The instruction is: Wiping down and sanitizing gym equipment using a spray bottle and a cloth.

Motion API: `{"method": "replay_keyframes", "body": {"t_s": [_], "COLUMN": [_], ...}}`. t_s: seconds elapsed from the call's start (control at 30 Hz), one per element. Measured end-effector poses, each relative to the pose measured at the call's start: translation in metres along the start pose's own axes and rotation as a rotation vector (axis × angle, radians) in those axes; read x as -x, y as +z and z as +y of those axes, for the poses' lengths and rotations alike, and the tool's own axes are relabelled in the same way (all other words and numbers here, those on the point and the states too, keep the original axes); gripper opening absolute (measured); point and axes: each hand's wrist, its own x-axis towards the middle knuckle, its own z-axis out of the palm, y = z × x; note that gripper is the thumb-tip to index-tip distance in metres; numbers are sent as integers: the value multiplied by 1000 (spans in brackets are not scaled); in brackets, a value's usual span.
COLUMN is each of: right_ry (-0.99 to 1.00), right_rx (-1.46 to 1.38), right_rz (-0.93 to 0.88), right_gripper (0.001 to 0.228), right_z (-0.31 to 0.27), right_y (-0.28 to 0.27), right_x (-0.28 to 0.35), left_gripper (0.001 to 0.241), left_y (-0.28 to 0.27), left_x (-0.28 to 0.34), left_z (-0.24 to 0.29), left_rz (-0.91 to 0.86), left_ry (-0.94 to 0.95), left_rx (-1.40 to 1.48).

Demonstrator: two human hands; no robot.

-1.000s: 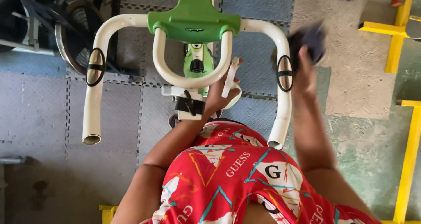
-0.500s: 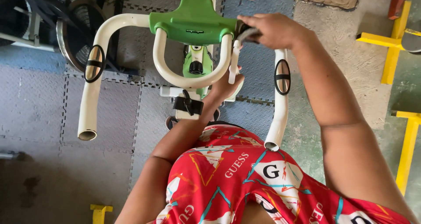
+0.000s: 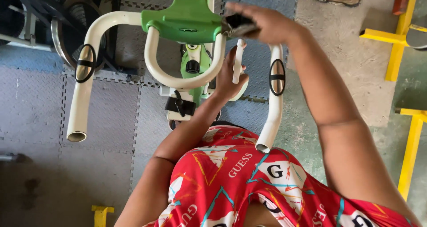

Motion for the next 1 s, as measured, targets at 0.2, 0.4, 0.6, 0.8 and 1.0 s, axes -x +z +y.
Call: {"method": "replay_keyframes", "body": {"t_s": [0.2, 0.4, 0.6, 0.8, 1.0], "right_ry": [428, 273, 572, 265, 33], "right_rx": [-1494, -2392, -1792, -164, 126], "right_rz": [-9, 350, 850, 593, 463], "right_gripper": [62, 64, 48, 36, 25], "right_z": [61, -1, -53, -119, -148], "right_y": [34, 74, 97, 35, 35], "right_x": [32, 103, 147, 158, 180], "left_gripper": [84, 87, 85, 88, 90], "left_y": [3, 1, -7, -11, -28], "left_x": [17, 38, 59, 84, 113], "left_z": [19, 19, 27, 19, 31], "left_rz": [-37, 16, -36, -131, -143], "left_ry": [97, 328, 300, 35, 401], "left_rx": [-4, -25, 20, -50, -16]}}
